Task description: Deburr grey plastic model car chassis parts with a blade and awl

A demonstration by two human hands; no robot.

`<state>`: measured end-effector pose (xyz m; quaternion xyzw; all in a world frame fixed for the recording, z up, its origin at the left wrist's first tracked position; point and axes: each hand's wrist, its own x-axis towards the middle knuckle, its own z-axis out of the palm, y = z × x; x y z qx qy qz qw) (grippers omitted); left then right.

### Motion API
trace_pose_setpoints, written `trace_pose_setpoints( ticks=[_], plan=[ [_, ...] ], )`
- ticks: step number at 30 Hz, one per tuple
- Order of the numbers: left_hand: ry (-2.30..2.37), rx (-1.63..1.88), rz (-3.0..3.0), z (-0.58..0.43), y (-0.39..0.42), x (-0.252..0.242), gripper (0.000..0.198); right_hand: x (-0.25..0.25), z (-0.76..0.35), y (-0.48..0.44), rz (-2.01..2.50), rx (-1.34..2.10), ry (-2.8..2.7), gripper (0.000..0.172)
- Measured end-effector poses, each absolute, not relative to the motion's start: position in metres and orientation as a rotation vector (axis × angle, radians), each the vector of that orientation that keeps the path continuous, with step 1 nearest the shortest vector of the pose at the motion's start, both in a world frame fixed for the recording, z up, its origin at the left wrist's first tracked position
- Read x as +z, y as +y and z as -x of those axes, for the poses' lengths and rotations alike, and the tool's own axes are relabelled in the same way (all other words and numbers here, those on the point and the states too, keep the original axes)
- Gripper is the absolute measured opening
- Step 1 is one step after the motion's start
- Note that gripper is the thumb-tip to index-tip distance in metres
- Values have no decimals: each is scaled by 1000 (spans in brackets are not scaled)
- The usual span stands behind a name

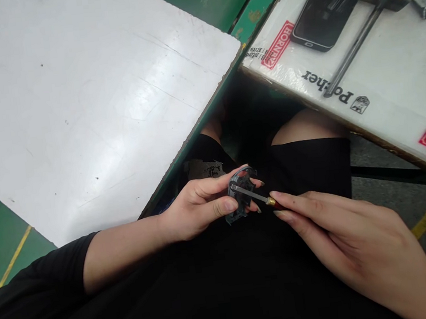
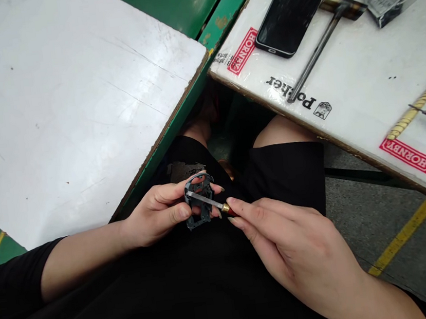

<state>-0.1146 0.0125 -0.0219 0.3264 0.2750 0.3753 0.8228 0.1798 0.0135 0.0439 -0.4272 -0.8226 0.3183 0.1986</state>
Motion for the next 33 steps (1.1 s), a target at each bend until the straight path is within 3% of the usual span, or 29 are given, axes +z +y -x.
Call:
trace_pose_setpoints(
  ticks=[33],
  plan=[
    [759, 937, -823, 117, 10, -22, 58, 38, -157, 10, 1264, 913, -2156, 30]
  ],
)
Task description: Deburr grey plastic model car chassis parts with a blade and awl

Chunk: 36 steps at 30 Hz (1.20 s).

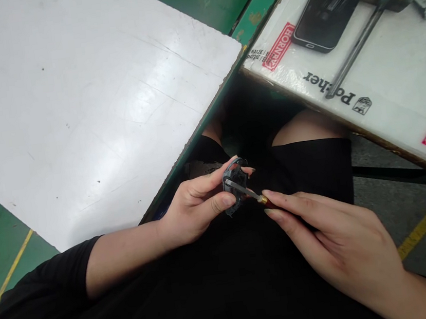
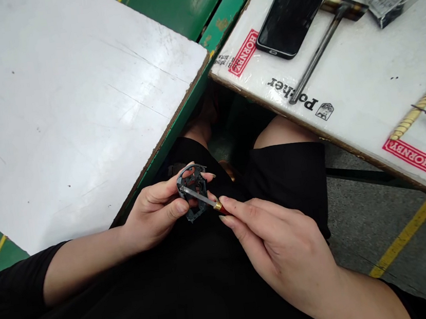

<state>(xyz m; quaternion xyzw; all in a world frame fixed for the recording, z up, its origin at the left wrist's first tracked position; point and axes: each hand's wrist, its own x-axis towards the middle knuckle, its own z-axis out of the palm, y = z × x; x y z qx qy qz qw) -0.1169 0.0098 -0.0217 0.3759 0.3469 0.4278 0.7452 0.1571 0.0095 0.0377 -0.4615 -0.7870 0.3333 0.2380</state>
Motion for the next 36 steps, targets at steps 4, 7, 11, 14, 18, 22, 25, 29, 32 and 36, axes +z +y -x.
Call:
trace_pose_setpoints(
  ticks=[4, 7, 11, 14, 18, 22, 25, 29, 32, 36],
  plan=[
    [791, 988, -892, 119, 9, -22, 60, 36, -156, 13, 1251, 945, -2120, 31],
    [809, 974, -960, 121, 11, -21, 58, 34, -156, 15, 1236, 991, -2095, 31],
    [799, 1006, -1037, 123, 13, -22, 61, 33, -156, 19, 1212, 1075, -2046, 30],
    [777, 1046, -1056, 122, 13, -23, 63, 31, -156, 20, 1234, 1142, -1997, 30],
    [760, 1044, -1046, 124, 10, -24, 64, 29, -154, 21, 1244, 1244, -1927, 29],
    [763, 1016, -955, 123, 6, -23, 60, 28, -156, 23, 1200, 1190, -1965, 30],
    [724, 975, -831, 121, 4, -20, 53, 29, -161, 27, 1158, 1142, -2028, 32],
    [648, 901, -731, 119, 7, -14, 48, 33, -172, 34, 1104, 1136, -2117, 31],
    [589, 815, -709, 122, 12, -11, 46, 37, -180, 40, 1059, 1090, -2211, 30],
    [569, 718, -722, 125, 16, -9, 45, 43, -186, 43, 1049, 1049, -2251, 31]
  ],
)
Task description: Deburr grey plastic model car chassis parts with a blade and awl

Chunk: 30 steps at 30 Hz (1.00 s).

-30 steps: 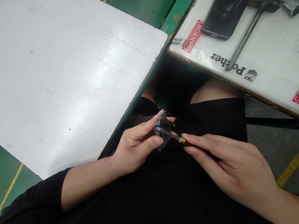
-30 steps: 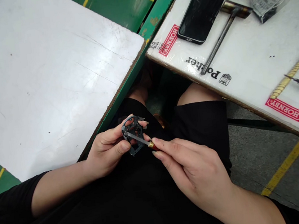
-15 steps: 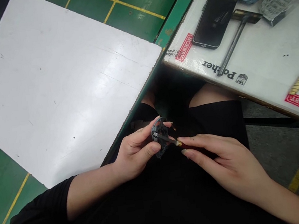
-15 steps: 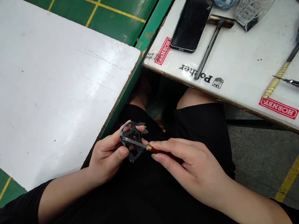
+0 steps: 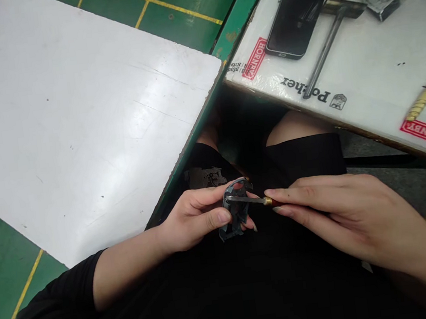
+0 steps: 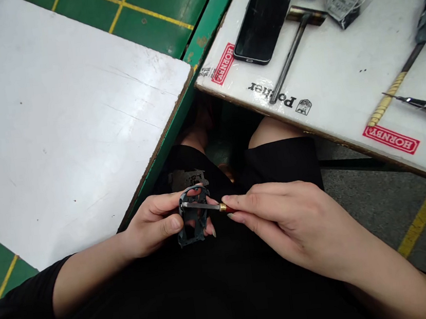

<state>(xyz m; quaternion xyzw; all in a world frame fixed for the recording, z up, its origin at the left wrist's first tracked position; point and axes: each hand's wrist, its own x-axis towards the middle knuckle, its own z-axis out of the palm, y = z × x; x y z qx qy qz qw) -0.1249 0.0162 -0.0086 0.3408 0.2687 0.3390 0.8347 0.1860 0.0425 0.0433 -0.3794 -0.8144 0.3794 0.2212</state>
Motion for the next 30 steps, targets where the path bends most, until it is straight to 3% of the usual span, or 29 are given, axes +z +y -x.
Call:
trace_pose_setpoints(
  ticks=[9, 30],
  plan=[
    [665, 823, -764, 122, 13, -12, 42, 48, -174, 32, 1130, 1078, -2175, 31],
    [773, 1072, -805, 116, 8, -29, 57, 34, -147, 15, 1243, 1087, -2009, 27]
  ],
)
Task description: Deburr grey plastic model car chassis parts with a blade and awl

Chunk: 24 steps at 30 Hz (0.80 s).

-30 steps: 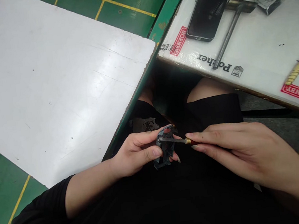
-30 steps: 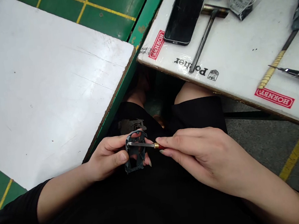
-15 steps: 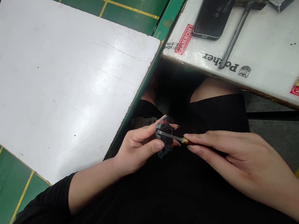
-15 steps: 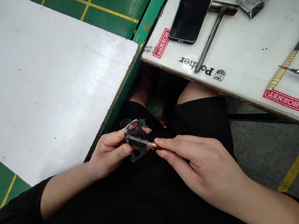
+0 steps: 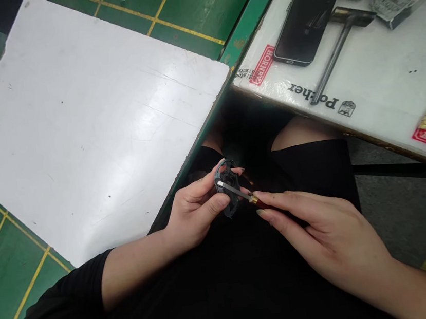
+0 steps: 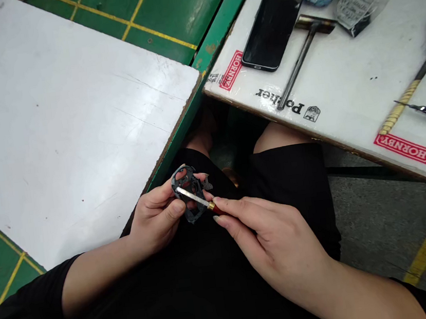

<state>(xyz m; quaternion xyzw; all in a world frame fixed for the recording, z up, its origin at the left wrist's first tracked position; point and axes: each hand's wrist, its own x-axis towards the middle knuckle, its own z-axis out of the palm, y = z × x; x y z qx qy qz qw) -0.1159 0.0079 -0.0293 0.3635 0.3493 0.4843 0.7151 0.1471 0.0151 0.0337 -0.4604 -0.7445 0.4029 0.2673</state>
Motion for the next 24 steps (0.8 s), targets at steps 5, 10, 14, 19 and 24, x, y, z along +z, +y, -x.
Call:
trace_pose_setpoints(
  ticks=[5, 10, 14, 19, 24],
  plan=[
    [787, 1084, -750, 117, 10, -29, 57, 33, -146, 18, 1288, 1128, -1975, 27],
    [825, 1101, -706, 121, 15, -23, 63, 31, -147, 17, 1355, 1088, -1897, 30],
    [830, 1118, -783, 125, 16, -23, 61, 28, -142, 15, 1271, 1100, -1900, 33],
    [860, 1154, -877, 129, 17, -26, 62, 26, -136, 13, 1182, 1094, -1868, 37],
    [865, 1170, -918, 130, 18, -27, 61, 24, -132, 12, 1139, 1108, -1871, 41]
  ],
)
